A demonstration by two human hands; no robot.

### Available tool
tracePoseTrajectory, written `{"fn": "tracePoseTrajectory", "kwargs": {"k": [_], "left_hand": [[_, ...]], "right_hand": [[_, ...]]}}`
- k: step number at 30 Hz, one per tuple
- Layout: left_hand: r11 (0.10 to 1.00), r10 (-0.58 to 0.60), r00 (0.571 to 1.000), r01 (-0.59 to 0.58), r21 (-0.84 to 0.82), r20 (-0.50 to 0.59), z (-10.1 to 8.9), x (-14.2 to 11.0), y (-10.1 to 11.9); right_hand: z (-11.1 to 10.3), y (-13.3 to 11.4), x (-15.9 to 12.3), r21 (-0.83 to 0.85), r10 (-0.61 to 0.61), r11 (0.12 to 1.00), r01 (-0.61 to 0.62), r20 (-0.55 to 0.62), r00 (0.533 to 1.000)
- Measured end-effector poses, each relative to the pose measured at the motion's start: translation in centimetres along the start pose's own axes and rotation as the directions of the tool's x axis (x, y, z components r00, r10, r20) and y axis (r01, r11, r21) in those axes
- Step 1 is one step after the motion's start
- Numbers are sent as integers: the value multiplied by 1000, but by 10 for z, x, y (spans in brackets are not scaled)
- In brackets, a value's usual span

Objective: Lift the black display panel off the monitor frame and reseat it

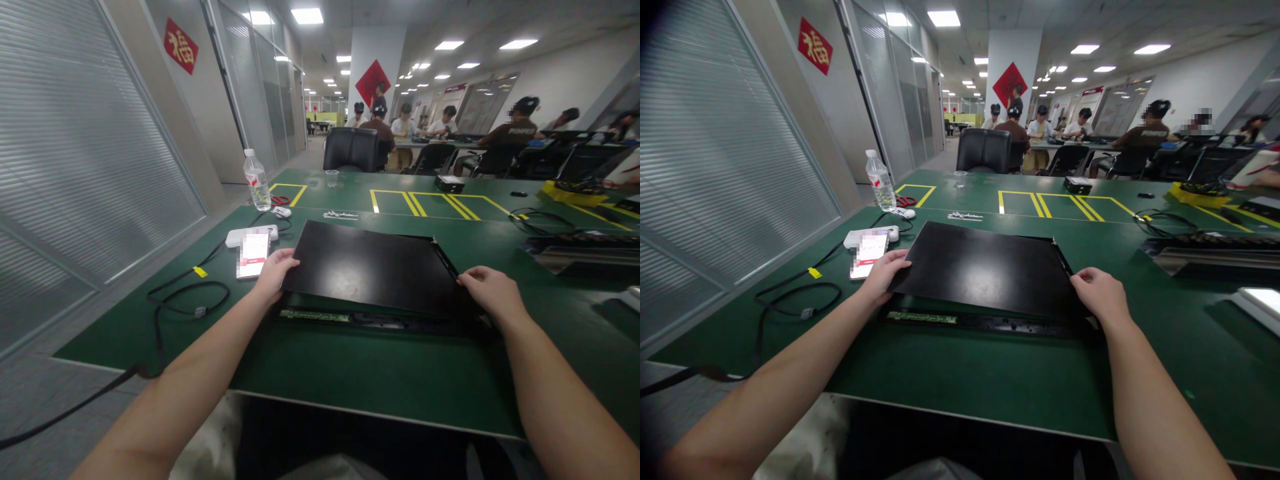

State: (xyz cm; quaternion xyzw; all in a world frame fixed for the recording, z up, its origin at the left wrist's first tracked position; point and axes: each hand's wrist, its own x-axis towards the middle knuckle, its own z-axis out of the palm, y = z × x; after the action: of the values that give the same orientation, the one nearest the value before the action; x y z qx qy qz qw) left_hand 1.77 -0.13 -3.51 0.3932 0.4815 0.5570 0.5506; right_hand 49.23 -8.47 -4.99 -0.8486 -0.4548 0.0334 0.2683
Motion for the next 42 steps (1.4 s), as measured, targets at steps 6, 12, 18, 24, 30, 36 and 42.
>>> {"fn": "tracePoseTrajectory", "kwargs": {"k": [6, 12, 18, 24, 30, 36, 42], "left_hand": [[1000, 9, 1000, -9, 0, 10, -2, 1, -2], [997, -54, 998, 55, -50, 17, -4, 4, -1], [989, -119, 991, 124, -77, 64, -4, 2, 2], [998, -47, 994, 52, -44, 96, -7, 2, 4], [992, 25, 996, -36, 124, 86, -12, 4, 3], [913, 71, 991, -111, 392, 117, -18, 6, -2], [759, 137, 961, -259, 598, 241, -22, 15, -9]], "right_hand": [[-2, 0, 1, -30, -53, 998, 54, 28, 998], [-2, 1, 2, -6, -40, 999, 40, 30, 999], [2, 6, 5, 43, 8, 999, -9, 13, 1000], [4, 8, 7, 84, 16, 996, -16, -7, 1000], [1, 5, 4, 136, 52, 989, -55, 27, 998], [1, 6, 6, 167, 56, 984, -63, 47, 997], [-1, 4, 4, 175, 68, 982, -76, 52, 996]]}}
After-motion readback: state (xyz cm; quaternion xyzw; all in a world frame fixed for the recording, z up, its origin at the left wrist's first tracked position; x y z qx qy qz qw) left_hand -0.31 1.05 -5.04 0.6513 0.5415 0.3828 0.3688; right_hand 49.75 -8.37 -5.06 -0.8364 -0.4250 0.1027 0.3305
